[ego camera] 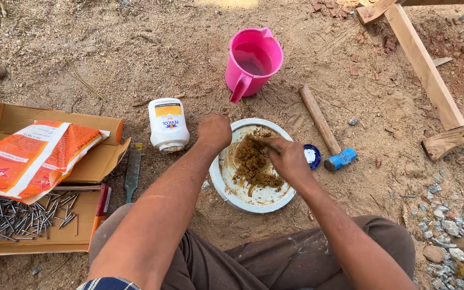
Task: Mixing wood dust and adhesive on a plate to create wood filler.
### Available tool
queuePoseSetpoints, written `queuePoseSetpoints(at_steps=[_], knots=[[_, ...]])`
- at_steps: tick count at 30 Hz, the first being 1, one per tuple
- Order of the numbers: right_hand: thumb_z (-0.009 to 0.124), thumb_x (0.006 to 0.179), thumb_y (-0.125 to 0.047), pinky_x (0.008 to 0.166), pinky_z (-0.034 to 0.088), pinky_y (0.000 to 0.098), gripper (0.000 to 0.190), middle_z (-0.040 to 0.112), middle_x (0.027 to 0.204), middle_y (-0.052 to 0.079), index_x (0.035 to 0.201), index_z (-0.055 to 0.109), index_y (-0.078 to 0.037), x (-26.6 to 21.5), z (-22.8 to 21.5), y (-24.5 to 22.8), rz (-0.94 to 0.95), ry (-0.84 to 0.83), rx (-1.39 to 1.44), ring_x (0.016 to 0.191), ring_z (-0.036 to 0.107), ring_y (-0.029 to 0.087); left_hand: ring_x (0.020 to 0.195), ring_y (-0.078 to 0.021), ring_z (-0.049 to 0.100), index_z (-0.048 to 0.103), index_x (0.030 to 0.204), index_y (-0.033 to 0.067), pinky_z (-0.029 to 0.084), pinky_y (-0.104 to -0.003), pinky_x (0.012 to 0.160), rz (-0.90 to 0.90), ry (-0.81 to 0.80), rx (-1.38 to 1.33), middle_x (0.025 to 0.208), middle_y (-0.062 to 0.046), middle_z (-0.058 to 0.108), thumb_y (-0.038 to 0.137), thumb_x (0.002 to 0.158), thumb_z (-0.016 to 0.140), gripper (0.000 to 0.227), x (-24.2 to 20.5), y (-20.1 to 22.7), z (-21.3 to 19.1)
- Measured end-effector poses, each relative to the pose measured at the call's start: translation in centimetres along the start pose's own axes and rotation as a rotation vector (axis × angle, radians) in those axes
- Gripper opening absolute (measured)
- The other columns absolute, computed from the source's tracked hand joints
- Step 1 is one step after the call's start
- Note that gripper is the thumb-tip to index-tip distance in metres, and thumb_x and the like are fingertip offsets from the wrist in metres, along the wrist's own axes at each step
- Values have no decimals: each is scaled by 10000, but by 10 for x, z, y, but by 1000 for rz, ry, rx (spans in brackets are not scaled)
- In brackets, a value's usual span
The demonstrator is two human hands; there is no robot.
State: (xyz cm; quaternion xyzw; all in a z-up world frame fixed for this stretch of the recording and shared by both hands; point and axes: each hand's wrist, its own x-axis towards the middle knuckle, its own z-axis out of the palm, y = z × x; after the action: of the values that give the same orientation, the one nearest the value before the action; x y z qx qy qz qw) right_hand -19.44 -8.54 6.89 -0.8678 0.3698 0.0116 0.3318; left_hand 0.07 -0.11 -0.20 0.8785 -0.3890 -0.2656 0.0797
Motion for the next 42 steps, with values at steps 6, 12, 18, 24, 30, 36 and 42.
queuePoseSetpoints(at_steps=[6, 12, 18, 24, 30, 36, 42], knots=[[470, 961, 43, 464, 573, 250, 427, 757, 1134, 126, 1245, 717, -159, -33, 19, 36, -523, -26, -499, 560, 635, 136, 1168, -314, 658, 677, 1264, 52, 587, -437, 948, 15, 43, 1, 1247, -211, 641, 103, 968, 594, 311, 8, -3, 13], [443, 1005, 41, 451, 555, 270, 451, 742, 1130, 144, 1291, 692, -204, 14, 3, 0, -162, -189, -386, 590, 638, 91, 1186, -318, 657, 699, 1229, 38, 581, -437, 965, 17, 66, -8, 1255, -205, 655, 110, 983, 572, 286, 3, -1, 9], [454, 1026, 28, 394, 527, 284, 419, 722, 1068, 207, 1310, 682, -181, -19, 20, 16, -241, -229, -586, 519, 583, 169, 1177, -317, 663, 706, 1210, 21, 586, -434, 953, 22, 73, -12, 1248, -208, 655, 96, 955, 596, 287, 0, -2, 5], [493, 997, 4, 490, 503, 282, 427, 766, 1025, 192, 1291, 732, -193, 34, -5, 29, -284, -137, -477, 541, 588, 153, 1152, -314, 673, 688, 1230, 4, 603, -427, 920, -13, 26, 39, 1234, -218, 653, 121, 973, 597, 296, -5, 5, 1], [391, 1070, -1, 463, 557, 346, 387, 719, 938, 180, 1328, 658, -110, -9, 46, 9, -191, -111, -644, 609, 621, 199, 1134, -318, 689, 713, 1200, 10, 598, -432, 929, -3, 56, 9, 1212, -212, 676, 91, 941, 618, 288, 1, 0, 9], [390, 1030, 52, 514, 539, 287, 453, 761, 1026, 158, 1291, 703, -146, 11, 4, 14, -185, -154, -534, 582, 620, 140, 1116, -340, 697, 724, 1175, 10, 604, -449, 908, 1, 80, -1, 1196, -220, 688, 84, 938, 619, 270, -4, 2, 6], [568, 968, -5, 426, 567, 284, 380, 704, 1076, 130, 1281, 694, -180, 12, 38, -9, -216, -99, -522, 589, 602, 157, 1119, -320, 702, 719, 1178, 3, 608, -427, 909, -20, 48, -7, 1196, -217, 685, 108, 949, 624, 269, -1, 2, 4]])
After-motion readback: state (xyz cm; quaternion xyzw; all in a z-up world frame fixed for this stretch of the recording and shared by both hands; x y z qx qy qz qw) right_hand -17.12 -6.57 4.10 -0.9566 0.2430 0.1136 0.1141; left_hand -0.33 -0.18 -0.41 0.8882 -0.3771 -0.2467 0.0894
